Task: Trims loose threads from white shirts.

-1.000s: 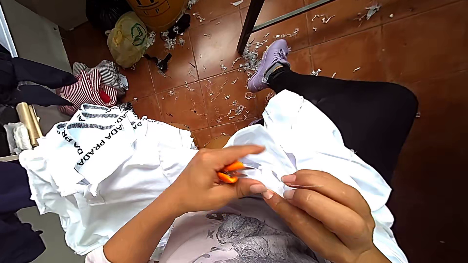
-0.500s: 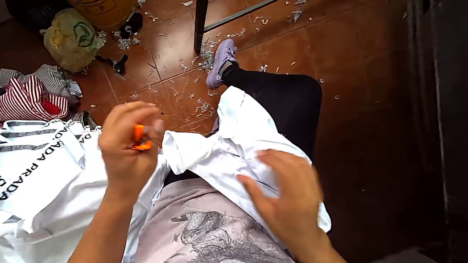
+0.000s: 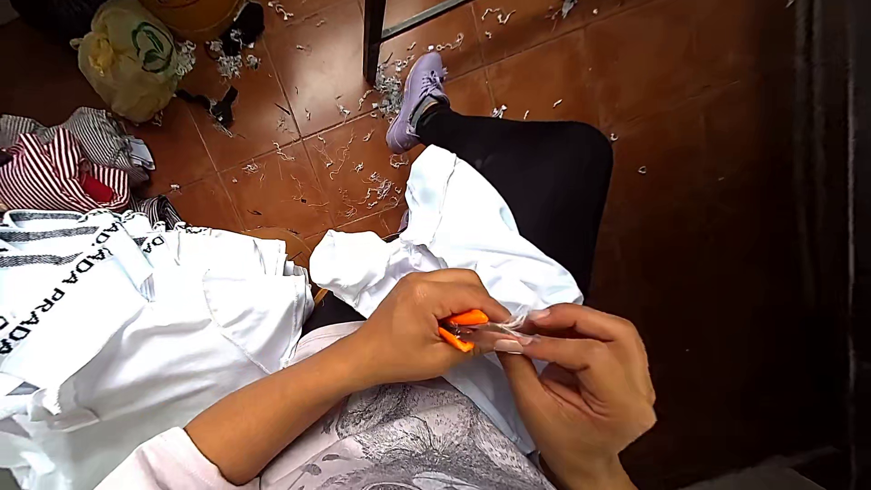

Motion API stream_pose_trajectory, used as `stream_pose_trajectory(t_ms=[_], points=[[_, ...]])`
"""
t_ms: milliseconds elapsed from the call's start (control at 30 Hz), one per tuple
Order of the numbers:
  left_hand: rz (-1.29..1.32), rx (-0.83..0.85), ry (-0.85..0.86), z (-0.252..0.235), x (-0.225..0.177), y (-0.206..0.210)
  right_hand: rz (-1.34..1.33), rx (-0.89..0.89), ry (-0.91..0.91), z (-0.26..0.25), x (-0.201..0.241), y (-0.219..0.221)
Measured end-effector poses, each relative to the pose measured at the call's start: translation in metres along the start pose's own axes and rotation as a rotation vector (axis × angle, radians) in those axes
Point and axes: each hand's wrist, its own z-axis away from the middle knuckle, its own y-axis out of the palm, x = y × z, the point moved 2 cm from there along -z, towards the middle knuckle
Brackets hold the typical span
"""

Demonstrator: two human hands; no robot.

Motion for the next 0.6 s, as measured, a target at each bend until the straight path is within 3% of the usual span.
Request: stream_pose_trajectory(t_ms=[67, 233, 433, 600], points=[[0.076, -0.054, 0.026, 0.000, -0.003, -0.001, -0.080, -0.024, 0.007, 0.000, 0.002, 0.003], [0.298, -0.146, -0.096, 0.001, -0.005, -0.009, -0.099, 0.009, -0.140, 0.005, 0.004, 0.005], [0.166, -0.114, -0.001, -0.001, -0.021, -0.021, -0.508, 0.213, 0.110, -0.011, 0.017, 0.008], [0.164, -0.166, 0.045, -0.005, -0.028, -0.031, -0.618, 0.379, 0.165, -0.015, 0.024, 0.003]])
